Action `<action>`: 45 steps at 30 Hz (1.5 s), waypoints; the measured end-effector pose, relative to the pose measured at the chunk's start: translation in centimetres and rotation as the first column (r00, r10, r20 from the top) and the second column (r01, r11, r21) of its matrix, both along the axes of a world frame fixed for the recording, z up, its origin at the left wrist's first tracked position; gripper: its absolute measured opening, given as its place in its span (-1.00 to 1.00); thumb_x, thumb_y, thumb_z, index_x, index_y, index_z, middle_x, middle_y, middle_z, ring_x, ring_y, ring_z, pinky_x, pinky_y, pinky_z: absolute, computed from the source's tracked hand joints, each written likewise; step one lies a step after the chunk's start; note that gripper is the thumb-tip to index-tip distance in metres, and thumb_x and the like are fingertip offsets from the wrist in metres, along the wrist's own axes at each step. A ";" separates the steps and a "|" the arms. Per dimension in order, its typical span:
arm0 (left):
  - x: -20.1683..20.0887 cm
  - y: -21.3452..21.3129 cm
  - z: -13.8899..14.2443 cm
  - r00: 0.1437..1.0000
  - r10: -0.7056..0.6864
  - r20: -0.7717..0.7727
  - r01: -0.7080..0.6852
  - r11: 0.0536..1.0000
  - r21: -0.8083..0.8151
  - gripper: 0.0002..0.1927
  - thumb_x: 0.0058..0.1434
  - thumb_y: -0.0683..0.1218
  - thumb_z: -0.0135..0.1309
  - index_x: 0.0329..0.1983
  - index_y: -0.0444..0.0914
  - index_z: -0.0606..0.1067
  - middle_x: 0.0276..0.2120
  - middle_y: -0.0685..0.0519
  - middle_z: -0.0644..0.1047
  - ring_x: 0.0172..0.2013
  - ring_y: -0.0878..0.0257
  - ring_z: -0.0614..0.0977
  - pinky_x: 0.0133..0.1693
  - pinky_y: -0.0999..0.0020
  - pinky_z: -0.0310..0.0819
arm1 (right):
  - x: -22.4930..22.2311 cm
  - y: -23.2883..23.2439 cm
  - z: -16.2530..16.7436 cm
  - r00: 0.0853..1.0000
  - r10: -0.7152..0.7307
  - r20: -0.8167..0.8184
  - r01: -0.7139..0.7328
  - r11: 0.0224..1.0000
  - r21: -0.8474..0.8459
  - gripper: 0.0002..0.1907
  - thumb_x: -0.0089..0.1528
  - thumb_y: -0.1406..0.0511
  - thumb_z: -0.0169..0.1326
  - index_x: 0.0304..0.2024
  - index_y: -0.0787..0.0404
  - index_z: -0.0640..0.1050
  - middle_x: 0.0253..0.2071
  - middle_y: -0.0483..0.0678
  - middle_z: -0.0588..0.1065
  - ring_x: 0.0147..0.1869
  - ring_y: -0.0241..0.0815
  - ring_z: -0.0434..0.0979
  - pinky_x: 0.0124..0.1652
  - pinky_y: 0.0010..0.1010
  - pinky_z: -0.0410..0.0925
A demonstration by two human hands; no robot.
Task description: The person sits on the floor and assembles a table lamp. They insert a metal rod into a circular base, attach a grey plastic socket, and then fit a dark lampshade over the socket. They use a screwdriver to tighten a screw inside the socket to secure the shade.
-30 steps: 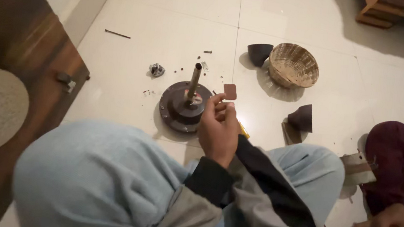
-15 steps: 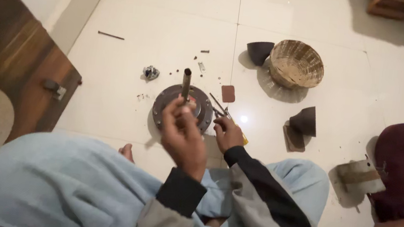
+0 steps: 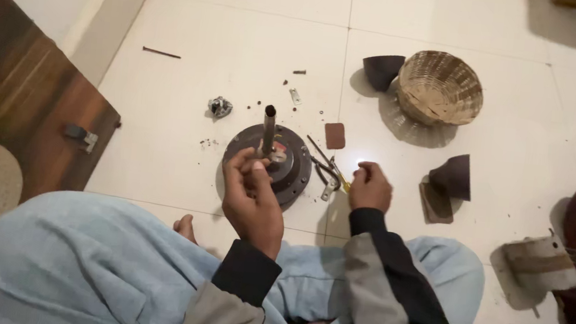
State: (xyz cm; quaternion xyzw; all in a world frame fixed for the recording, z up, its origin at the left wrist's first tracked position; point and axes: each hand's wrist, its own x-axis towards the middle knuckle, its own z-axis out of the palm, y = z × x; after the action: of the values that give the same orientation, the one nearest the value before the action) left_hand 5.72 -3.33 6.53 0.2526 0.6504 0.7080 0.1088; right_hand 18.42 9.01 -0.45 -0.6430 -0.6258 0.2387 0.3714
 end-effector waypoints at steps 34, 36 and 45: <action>-3.7 2.2 -7.7 0.941 -0.147 -0.306 0.056 0.957 -0.285 -0.67 0.35 -0.14 0.07 0.18 -0.21 0.46 -0.06 -0.05 0.55 -0.18 0.05 0.67 -0.19 0.19 0.57 | 1.3 1.2 -6.1 0.785 0.425 0.451 -0.385 0.905 -0.183 -0.65 0.02 0.16 0.34 -0.18 0.10 0.66 -0.06 -0.02 0.46 0.10 0.03 0.44 0.01 -0.18 0.41; -3.4 2.3 -7.5 0.936 -0.124 -0.329 0.030 0.960 -0.278 -0.65 0.34 -0.15 0.08 0.19 -0.23 0.45 -0.06 -0.06 0.54 -0.16 0.04 0.66 -0.17 0.18 0.56 | 1.4 1.1 -5.9 0.795 0.419 0.439 -0.363 0.908 -0.208 -0.64 0.01 0.15 0.35 -0.18 0.11 0.66 -0.06 -0.03 0.47 0.09 0.01 0.46 0.00 -0.19 0.42; -3.7 2.2 -7.5 0.955 -0.159 -0.251 0.081 0.952 -0.294 -0.65 0.32 -0.16 0.11 0.18 -0.20 0.46 -0.11 -0.02 0.53 -0.26 0.11 0.67 -0.24 0.21 0.56 | 2.0 2.1 -7.2 0.954 0.282 -0.101 -0.299 0.886 -0.356 -0.76 0.15 0.32 0.33 -0.18 0.27 0.59 -0.28 0.01 0.61 -0.26 -0.20 0.60 -0.20 -0.33 0.46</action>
State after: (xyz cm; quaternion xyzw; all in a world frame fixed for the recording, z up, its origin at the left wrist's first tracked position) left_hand 2.07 -1.14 -0.99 0.3688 0.7362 0.5592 0.0964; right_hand 20.39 11.15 -7.63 -0.5944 -0.6504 0.4190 0.2192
